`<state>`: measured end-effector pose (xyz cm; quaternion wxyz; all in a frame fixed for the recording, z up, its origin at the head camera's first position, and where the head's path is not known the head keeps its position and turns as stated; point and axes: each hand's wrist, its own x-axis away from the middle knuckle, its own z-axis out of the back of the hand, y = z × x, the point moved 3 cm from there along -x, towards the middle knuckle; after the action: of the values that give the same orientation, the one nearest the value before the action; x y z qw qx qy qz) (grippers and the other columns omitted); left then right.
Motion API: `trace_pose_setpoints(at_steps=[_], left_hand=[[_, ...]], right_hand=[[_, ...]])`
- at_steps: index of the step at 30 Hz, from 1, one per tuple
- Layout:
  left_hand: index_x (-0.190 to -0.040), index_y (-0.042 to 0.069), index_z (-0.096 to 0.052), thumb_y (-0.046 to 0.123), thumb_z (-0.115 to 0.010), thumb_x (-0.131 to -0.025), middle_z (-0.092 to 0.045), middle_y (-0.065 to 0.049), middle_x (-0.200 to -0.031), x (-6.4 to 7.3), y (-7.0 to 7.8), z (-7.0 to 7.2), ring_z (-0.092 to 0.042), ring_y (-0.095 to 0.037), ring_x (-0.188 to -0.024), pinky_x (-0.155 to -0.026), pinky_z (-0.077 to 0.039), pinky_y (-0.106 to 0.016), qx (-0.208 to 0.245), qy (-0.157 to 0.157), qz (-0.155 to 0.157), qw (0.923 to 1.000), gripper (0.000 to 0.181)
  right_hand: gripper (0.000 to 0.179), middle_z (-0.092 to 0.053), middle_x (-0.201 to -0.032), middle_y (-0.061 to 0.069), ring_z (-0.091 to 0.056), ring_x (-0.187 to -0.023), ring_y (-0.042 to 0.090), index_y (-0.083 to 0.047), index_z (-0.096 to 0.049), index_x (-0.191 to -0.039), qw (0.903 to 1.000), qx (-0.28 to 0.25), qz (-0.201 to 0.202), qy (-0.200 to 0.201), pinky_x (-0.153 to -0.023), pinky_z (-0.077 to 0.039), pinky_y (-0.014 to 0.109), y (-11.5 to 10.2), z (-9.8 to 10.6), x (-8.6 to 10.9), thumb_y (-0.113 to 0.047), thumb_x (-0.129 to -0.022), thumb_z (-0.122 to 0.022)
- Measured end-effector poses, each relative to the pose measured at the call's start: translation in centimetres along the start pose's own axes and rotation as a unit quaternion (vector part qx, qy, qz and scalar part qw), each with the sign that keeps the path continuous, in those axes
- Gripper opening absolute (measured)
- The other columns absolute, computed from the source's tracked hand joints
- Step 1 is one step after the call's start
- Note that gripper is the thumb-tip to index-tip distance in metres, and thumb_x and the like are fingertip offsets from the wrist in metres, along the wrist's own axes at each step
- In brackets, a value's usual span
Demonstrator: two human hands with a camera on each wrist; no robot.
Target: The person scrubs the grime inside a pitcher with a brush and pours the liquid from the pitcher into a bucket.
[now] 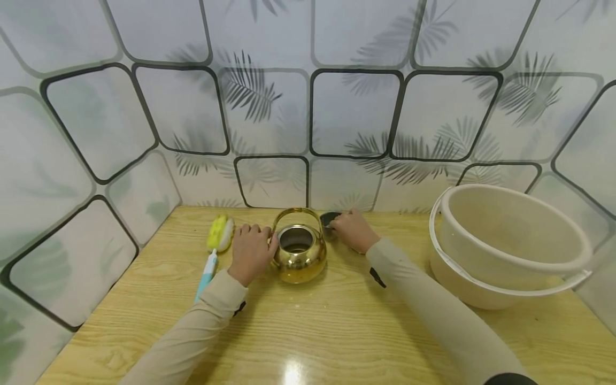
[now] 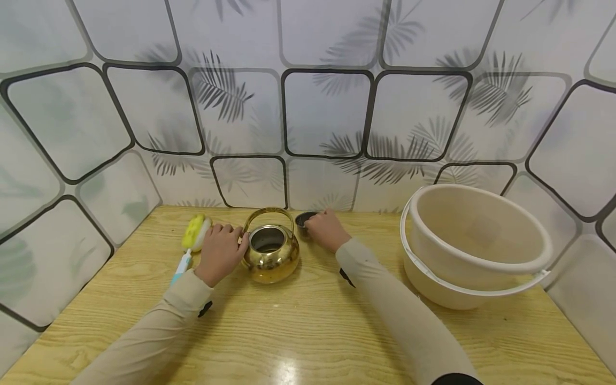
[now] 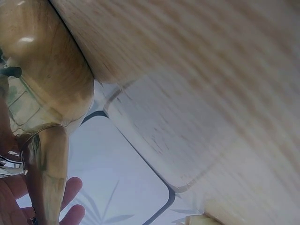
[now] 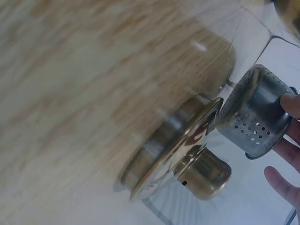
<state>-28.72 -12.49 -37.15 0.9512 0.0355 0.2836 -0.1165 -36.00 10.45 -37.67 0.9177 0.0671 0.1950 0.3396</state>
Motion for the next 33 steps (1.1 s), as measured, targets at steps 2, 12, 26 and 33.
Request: trace_pose_setpoints(at_steps=[2, 12, 26, 33], left_hand=[[-0.091, 0.007, -0.071, 0.030, -0.049, -0.095, -0.066, -0.016, -0.082, -0.01, -0.01, -0.06, -0.058, -0.034, -0.079, -0.075, -0.046, -0.046, -0.001, 0.002, -0.001, 1.0000, 0.032], [-0.092, 0.007, -0.071, 0.031, -0.049, -0.095, -0.066, -0.016, -0.083, -0.03, -0.05, -0.15, -0.058, -0.034, -0.079, -0.075, -0.046, -0.047, 0.000, 0.000, -0.001, 1.0000, 0.032], [-0.090, 0.007, -0.070, 0.032, -0.049, -0.095, -0.066, -0.015, -0.083, -0.03, 0.00, 0.11, -0.059, -0.034, -0.081, -0.077, -0.046, -0.046, -0.004, -0.011, 0.002, 0.9999, 0.032], [-0.090, 0.007, -0.070, 0.032, -0.050, -0.095, -0.066, -0.016, -0.082, -0.03, -0.03, 0.09, -0.059, -0.034, -0.081, -0.076, -0.047, -0.046, -0.006, -0.004, -0.001, 1.0000, 0.032]], right_hand=[[0.013, -0.072, -0.075, 0.000, -0.064, -0.066, 0.014, -0.014, -0.073, -0.083, 1.0000, -0.004, 0.001, -0.002, -0.063, -0.040, 0.034, -0.11, 0.05, 0.04, -0.016, -0.089, -0.062], [0.014, -0.070, -0.072, -0.002, -0.061, -0.063, 0.012, -0.015, -0.072, -0.079, 1.0000, -0.007, 0.004, -0.006, -0.063, -0.037, 0.033, -0.14, -0.39, 0.16, -0.015, -0.089, -0.062], [0.011, -0.071, -0.074, 0.000, -0.065, -0.068, 0.015, -0.014, -0.073, -0.081, 0.9994, -0.022, 0.001, -0.026, -0.072, -0.043, 0.040, -0.36, -0.23, 0.36, -0.014, -0.088, -0.064], [0.009, -0.071, -0.076, -0.001, -0.065, -0.068, 0.014, -0.014, -0.073, -0.085, 0.9989, -0.031, 0.002, -0.036, -0.076, -0.044, 0.043, -0.38, -0.27, 0.34, -0.013, -0.088, -0.064]])
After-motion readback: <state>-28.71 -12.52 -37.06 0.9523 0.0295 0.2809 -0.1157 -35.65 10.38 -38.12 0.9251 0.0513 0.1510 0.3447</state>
